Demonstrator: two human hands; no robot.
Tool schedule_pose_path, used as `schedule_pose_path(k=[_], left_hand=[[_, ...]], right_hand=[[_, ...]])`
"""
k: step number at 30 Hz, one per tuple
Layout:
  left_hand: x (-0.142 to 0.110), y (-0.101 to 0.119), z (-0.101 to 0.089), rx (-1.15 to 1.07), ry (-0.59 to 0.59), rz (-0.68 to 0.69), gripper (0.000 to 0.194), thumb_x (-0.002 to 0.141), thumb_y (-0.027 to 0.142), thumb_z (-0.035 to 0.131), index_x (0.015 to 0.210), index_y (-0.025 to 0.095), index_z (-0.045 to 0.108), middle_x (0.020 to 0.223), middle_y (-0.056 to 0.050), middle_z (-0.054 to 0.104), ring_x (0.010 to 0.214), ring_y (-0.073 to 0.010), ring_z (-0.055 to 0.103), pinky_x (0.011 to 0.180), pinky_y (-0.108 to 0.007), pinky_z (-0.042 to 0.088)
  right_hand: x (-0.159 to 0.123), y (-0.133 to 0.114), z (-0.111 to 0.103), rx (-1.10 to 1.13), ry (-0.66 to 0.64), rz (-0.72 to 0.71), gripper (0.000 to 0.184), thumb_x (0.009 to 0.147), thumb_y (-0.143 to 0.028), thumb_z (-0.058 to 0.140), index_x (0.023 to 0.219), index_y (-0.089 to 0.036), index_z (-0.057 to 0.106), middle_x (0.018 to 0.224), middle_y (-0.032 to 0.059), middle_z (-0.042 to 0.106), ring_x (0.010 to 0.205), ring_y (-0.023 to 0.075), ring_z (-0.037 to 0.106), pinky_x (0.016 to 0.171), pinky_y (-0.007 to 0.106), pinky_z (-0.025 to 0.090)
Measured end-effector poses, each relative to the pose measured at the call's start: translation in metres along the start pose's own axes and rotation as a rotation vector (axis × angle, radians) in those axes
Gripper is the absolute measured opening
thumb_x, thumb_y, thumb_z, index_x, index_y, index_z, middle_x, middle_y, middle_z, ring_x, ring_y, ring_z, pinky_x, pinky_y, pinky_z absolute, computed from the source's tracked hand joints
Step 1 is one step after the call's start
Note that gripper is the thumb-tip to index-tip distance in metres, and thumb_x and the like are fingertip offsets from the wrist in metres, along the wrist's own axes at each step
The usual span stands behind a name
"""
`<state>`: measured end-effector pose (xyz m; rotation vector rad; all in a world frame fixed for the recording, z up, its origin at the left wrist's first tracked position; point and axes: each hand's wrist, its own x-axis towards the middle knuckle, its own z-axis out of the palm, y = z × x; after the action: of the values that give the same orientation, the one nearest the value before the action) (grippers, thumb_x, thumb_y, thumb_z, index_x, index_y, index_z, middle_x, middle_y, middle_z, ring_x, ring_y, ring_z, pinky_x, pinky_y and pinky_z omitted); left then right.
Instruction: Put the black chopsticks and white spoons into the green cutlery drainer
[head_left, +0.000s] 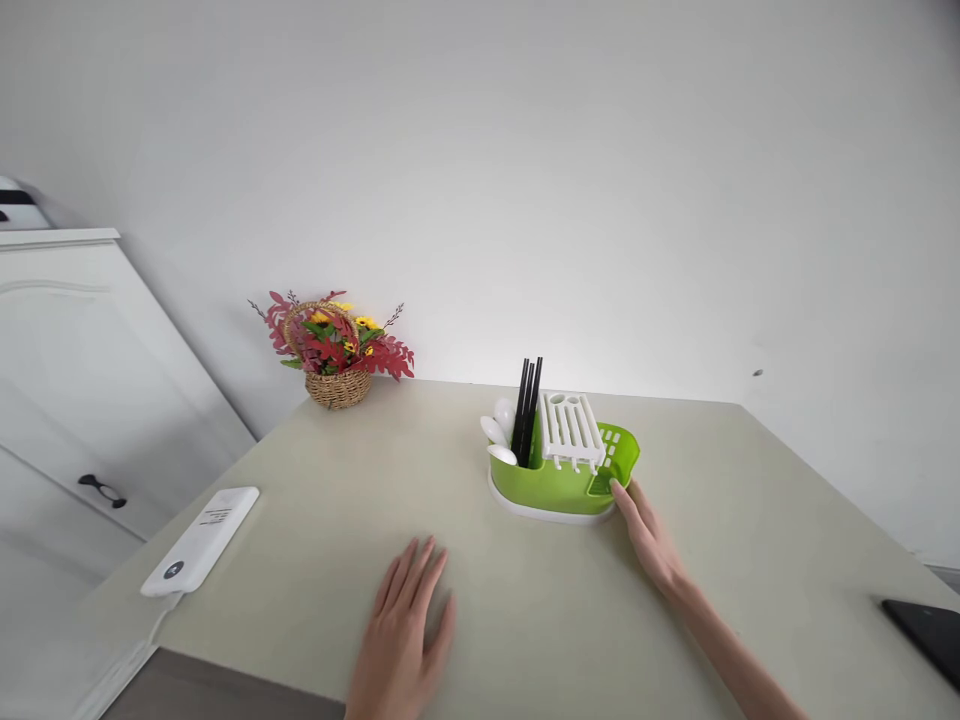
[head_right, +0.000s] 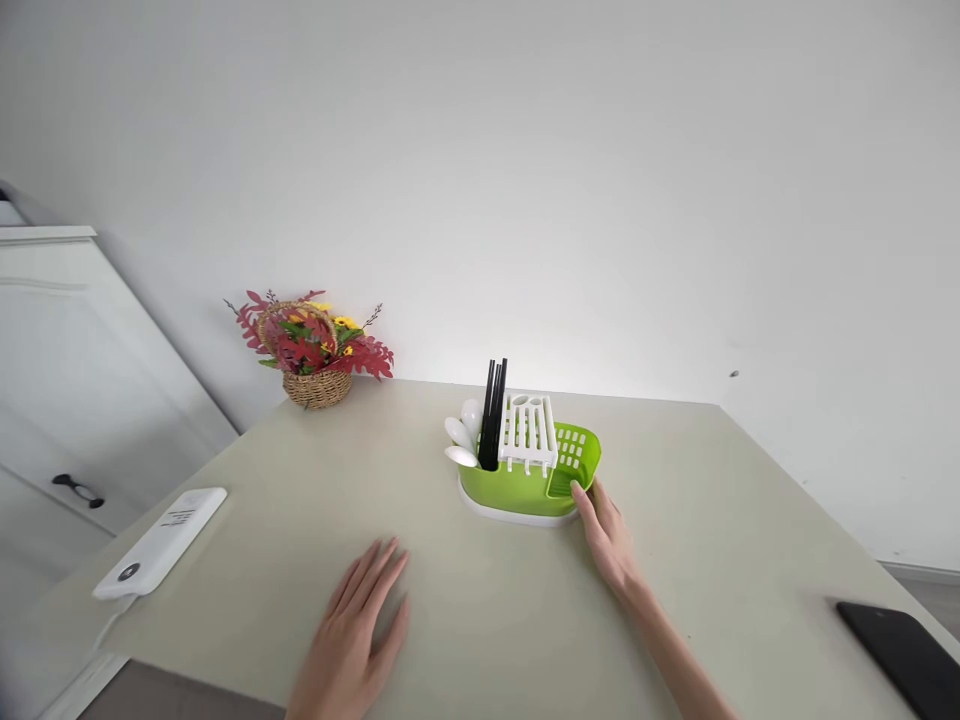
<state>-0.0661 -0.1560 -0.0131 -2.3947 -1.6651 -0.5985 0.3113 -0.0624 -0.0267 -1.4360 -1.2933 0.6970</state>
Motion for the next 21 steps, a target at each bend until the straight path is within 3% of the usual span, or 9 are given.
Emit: schedule_pose_path(k=[12,21], left_hand=[[0.0073,-0.007,0.0008,0.067,0.06,0.071,0.069,0.101,0.034,0.057,0.167,0.033,0.033,0.163,0.0,0.051,0.146,-0.0284,0.054,0.11,-0.043,0.058],[0.0088,-0.0028,-0.0033,0.056,0.065,0.053,0.072,0.101,0.032,0.059,0.167,0.034,0.031,0.162,0.0,0.052,0.145,-0.0286,0.055,0.111,-0.042,0.057]], right_hand=[[-0.0031,-0.006,0.0007,0.072,0.019,0.207,0.075,0.099,-0.075,0.043,0.157,-0.029,0.054,0.166,0.0009,0.047,0.161,0.0296,0.027,0.133,0.046,0.019],[-0.0048,-0.0011,-0.0031,0.098,0.006,0.183,0.076,0.097,-0.076,0.048,0.16,-0.033,0.05,0.167,-0.0031,0.045,0.163,0.0291,0.02,0.133,0.045,0.019]])
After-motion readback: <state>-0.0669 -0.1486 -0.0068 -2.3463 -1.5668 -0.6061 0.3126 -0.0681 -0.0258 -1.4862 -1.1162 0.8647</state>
